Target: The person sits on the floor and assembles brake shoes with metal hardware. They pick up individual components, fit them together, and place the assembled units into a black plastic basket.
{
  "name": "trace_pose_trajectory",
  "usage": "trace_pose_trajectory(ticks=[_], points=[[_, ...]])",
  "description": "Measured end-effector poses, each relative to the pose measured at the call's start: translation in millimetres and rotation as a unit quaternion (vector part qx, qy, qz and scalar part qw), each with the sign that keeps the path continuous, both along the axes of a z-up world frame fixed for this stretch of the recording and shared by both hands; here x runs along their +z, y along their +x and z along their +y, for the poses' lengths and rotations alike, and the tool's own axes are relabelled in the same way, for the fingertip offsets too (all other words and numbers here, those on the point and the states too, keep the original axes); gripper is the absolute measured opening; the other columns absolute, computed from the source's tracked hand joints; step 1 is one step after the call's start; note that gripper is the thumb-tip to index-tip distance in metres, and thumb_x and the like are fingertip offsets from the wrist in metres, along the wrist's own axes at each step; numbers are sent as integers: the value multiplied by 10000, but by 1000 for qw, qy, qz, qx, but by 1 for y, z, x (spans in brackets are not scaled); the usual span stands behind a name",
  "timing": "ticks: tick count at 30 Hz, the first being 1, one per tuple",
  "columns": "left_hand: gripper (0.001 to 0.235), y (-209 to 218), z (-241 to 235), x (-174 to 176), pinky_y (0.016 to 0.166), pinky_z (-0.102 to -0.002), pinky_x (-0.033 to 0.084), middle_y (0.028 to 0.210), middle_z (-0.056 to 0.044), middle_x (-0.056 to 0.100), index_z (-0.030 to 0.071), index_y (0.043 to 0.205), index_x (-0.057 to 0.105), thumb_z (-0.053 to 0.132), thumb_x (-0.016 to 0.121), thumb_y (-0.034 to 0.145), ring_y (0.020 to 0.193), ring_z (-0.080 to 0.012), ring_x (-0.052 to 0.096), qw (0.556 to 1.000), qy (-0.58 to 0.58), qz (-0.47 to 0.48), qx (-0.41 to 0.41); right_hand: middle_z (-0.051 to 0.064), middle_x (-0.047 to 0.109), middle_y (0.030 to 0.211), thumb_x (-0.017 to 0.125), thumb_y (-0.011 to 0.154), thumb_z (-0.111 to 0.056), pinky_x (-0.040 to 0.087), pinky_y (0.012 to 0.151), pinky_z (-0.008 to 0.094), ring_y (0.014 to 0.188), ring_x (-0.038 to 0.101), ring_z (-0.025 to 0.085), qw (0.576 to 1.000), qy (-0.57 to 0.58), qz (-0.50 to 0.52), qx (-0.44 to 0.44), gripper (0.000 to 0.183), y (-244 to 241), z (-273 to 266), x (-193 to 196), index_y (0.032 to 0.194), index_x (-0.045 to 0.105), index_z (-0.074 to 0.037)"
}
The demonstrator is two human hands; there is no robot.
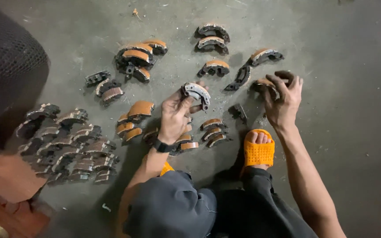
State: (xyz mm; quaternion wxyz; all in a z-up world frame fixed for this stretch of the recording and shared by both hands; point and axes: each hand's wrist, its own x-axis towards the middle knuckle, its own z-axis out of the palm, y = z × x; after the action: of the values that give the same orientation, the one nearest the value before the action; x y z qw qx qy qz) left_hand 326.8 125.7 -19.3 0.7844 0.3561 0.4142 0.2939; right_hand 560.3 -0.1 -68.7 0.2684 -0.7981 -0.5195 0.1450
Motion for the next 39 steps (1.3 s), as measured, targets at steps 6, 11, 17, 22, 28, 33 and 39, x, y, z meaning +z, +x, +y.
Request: trace_pose_trajectory(ticks=[6,11,17,22,28,33,39], points=[[146,-4,-4,31,794,-323,580,1036,-150,621,23,1010,587,64,472,930,947,-181,615,999,-10,-40,25,147,549,992,683,797,73,405,727,393,855,508,320,990,127,15,50,237,-23,55,14,992,647,-58],[267,-26,-15,12,826,-441,520,1228,-284,497,-77,1177,494,7,417,936,1138,-382,487,996,-21,-78,31,145,559,1018,828,575,-78,394,714,380,905,461,278,987,1,-84,139,611,-45,80,-4,1144,605,-72],[306,-38,-17,9,817,-422,533,1204,-305,505,-104,1200,464,10,428,918,1123,-397,501,996,-35,-71,32,130,488,953,790,546,-142,378,713,376,910,447,282,972,-152,-125,129,472,-56,83,-32,965,596,-47],[315,-44,-22,1,807,-470,537,1198,-327,495,-110,1207,451,-22,430,906,1113,-436,494,994,-52,-82,43,153,552,892,724,712,-38,464,679,388,823,571,342,990,36,126,50,325,-61,81,8,985,548,-21],[264,-40,-27,-6,820,-463,532,1192,-303,518,-99,1146,495,-22,441,900,1118,-415,506,994,-68,-71,36,132,534,737,736,717,-48,451,558,347,650,538,240,937,105,332,-35,308,-49,54,-11,961,548,-34],[220,-42,-31,-6,770,-443,558,1152,-266,558,-61,1096,525,-16,442,897,1047,-394,559,994,-84,-59,38,136,504,750,707,729,42,475,584,326,651,522,179,890,143,428,-64,269,-57,61,20,957,571,5],[199,-63,-46,-40,764,-524,548,1082,-291,583,-74,1066,531,-12,460,890,984,-397,590,995,-79,-33,45,183,553,814,755,739,-28,479,628,360,714,561,246,890,161,427,-21,253,-65,57,32,954,633,29]])
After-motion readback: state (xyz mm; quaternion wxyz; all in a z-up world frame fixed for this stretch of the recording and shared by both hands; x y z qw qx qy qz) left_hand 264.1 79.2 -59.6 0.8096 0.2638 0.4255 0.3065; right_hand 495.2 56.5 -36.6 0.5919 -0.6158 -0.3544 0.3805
